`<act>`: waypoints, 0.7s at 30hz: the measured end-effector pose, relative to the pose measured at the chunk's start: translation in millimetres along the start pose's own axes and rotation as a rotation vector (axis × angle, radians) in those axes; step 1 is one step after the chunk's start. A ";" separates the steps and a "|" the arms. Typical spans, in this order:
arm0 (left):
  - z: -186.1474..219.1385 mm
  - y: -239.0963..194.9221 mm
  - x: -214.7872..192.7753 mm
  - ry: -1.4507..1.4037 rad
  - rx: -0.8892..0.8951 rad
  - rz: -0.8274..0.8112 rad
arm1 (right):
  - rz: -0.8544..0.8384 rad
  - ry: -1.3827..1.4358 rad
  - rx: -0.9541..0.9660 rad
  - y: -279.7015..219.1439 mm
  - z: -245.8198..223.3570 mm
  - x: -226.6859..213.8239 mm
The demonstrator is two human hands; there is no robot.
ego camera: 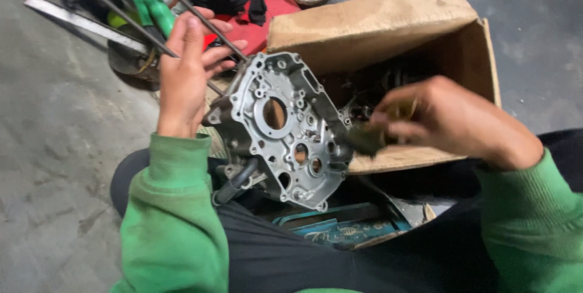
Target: The person sits on the floor and uses a brush to clean the inside of a metallic engine cylinder head. They hold the part steady with one hand while scrubbing various internal surfaces and holes with the brush in the other hand.
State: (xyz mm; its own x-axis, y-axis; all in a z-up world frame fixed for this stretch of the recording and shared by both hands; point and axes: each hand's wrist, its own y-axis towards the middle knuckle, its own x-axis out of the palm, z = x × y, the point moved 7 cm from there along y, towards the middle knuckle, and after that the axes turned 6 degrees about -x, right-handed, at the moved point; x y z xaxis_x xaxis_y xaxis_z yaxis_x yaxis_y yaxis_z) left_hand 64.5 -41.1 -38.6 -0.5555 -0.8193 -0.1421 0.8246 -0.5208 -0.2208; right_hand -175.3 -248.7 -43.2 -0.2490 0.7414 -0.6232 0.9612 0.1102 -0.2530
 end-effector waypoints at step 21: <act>14.9 -16.4 2.3 -0.041 0.033 -0.031 | -0.014 0.142 0.078 24.9 -12.7 0.9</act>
State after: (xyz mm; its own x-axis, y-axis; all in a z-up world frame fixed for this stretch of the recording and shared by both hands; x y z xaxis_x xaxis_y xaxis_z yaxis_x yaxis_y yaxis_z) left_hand 51.3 -38.0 -20.9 -0.5765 -0.8114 -0.0960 0.8105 -0.5532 -0.1925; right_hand -150.1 -236.9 -40.7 -0.2377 0.8270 -0.5096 0.9441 0.0733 -0.3215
